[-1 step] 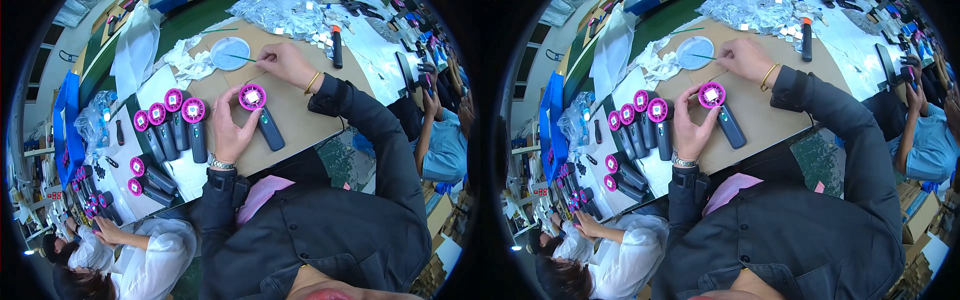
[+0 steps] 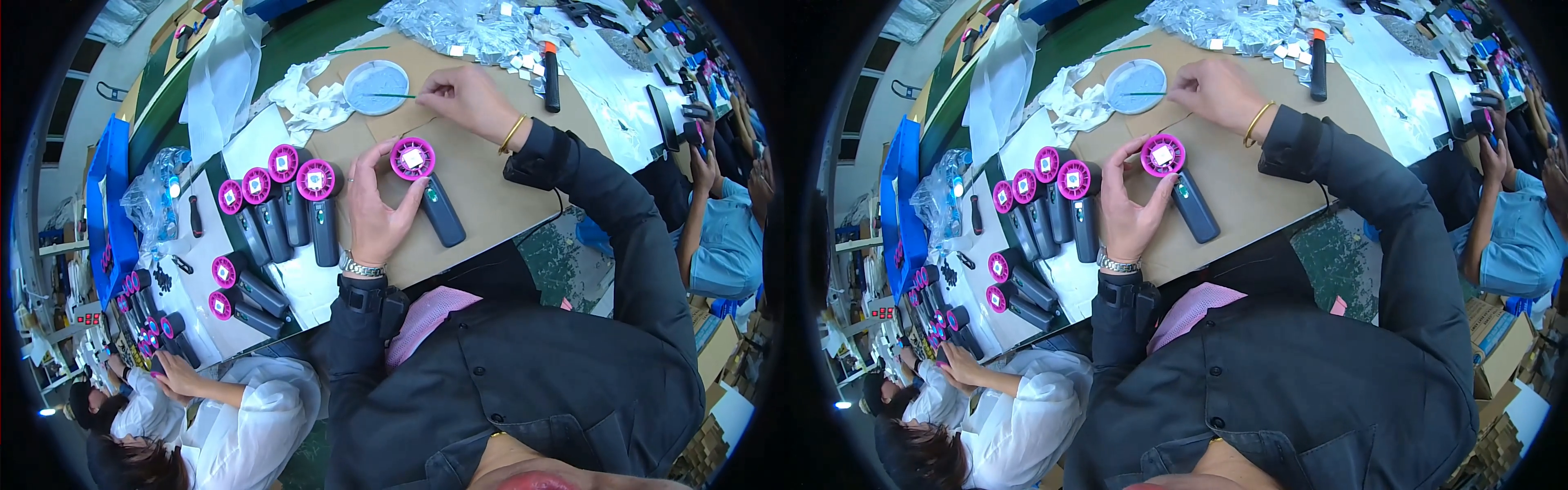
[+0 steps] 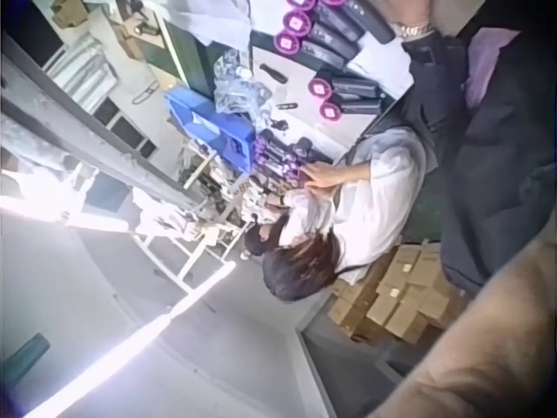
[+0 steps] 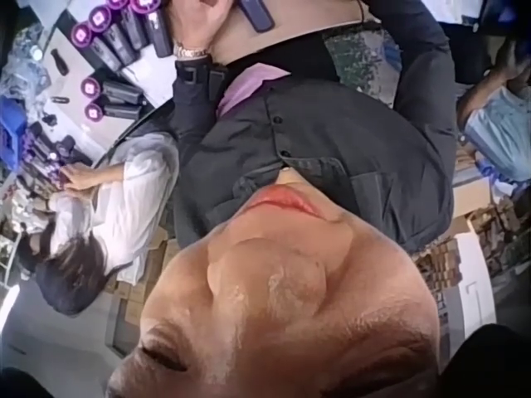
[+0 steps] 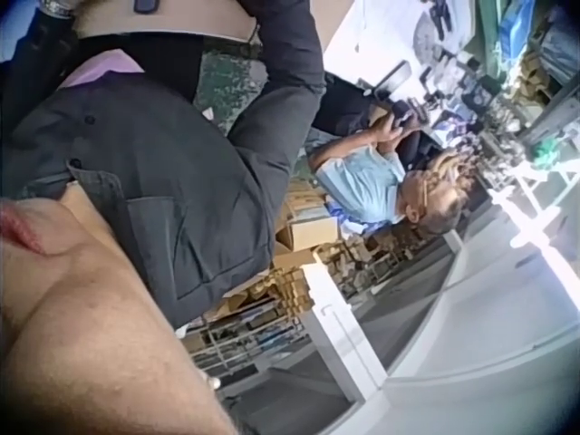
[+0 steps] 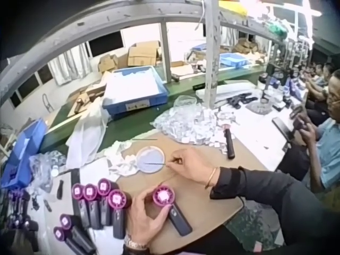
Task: The person applies a substance to a handheld fan with a stick, presses a square component onto it, and wipes the fan with a cloth.
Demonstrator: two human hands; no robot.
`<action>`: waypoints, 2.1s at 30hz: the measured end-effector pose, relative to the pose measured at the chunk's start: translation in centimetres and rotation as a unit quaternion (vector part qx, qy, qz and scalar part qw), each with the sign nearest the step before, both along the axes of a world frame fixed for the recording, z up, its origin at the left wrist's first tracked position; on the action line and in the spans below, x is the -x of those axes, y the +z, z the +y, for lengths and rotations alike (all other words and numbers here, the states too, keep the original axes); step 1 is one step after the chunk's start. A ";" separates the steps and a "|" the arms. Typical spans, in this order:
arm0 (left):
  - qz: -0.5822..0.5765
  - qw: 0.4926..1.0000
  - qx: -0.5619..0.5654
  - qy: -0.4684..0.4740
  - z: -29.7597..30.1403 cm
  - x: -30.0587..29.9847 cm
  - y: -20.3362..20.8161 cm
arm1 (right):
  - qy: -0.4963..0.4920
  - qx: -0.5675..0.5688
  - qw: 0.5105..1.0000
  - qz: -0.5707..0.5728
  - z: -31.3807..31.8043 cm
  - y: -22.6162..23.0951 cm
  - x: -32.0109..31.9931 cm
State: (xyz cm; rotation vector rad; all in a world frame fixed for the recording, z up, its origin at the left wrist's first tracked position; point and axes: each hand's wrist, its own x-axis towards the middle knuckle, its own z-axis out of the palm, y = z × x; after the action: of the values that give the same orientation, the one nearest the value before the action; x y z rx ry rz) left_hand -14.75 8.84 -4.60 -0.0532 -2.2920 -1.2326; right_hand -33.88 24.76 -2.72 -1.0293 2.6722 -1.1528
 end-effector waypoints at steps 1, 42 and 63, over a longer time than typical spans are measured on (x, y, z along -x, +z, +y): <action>-0.004 1.000 -0.007 -0.001 0.1 0.0 0.2 | 0.004 0.027 1.000 0.010 0.0 0.6 0.2; -0.005 1.000 -0.024 -0.003 0.0 0.1 0.3 | -0.097 0.119 0.947 -0.282 0.2 0.2 3.0; 0.010 1.000 0.013 0.017 -0.1 0.0 0.1 | -0.066 0.198 0.925 -0.317 1.3 2.6 2.4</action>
State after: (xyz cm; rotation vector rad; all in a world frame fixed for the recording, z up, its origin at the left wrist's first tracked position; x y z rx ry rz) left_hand -14.78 8.73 -4.46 -0.0344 -2.2823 -1.1802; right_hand -36.24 26.09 -0.15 -0.3863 2.0592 -1.7361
